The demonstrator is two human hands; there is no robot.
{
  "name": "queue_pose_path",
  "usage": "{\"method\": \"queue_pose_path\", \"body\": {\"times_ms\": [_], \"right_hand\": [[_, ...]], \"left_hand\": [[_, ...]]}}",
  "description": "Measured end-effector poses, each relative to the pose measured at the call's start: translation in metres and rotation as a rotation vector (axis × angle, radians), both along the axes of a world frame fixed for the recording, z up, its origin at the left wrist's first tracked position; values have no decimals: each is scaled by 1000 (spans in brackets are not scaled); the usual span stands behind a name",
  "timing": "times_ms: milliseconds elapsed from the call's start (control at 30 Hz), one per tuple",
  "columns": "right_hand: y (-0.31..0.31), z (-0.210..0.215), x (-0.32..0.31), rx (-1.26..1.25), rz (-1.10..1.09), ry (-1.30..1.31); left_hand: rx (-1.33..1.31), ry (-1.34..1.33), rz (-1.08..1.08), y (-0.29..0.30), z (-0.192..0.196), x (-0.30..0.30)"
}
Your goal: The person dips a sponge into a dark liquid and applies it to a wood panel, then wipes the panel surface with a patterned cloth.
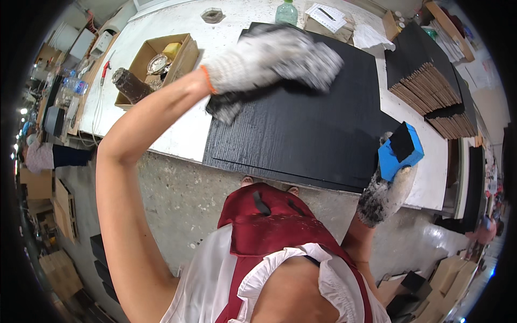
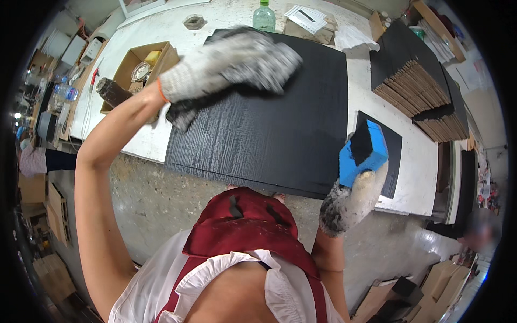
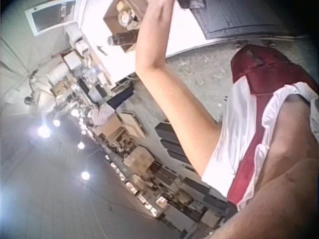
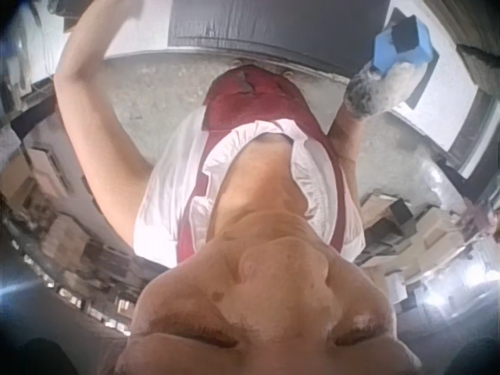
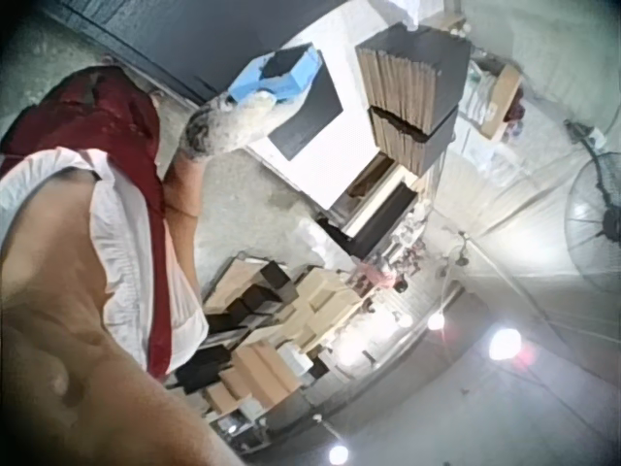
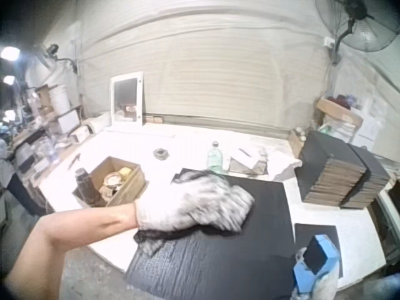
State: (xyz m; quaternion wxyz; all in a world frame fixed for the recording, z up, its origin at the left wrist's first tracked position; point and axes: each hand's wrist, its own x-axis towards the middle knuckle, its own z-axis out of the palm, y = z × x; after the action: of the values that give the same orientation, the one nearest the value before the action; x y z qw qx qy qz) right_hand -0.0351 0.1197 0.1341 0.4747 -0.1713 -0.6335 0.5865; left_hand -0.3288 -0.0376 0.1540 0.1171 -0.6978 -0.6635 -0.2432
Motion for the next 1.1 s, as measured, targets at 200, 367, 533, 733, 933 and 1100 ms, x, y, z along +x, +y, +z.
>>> {"method": "queue_pose_path", "body": {"times_ms": [200,367,533,733,933,1100], "right_hand": [[4,-14,12,-57,5,7],[31,10,14,-71,124,-121],[-11,95,-63,763,461,-435],[-87,94,-140,1424,975,-319],[-102,88,-147,1550,1129,-290],[-97,95,-162,1542,1093,-375]], "left_hand": [[301,-27,-380,0,-23,130],[54,-104,-342,-30,6,152],[30,-138,-219,-34,1,165],[208,-496,-333,-34,-31,171],[233,-625,-365,-26,-55,186],[280,-429,-293,-20,-52,185]]}}
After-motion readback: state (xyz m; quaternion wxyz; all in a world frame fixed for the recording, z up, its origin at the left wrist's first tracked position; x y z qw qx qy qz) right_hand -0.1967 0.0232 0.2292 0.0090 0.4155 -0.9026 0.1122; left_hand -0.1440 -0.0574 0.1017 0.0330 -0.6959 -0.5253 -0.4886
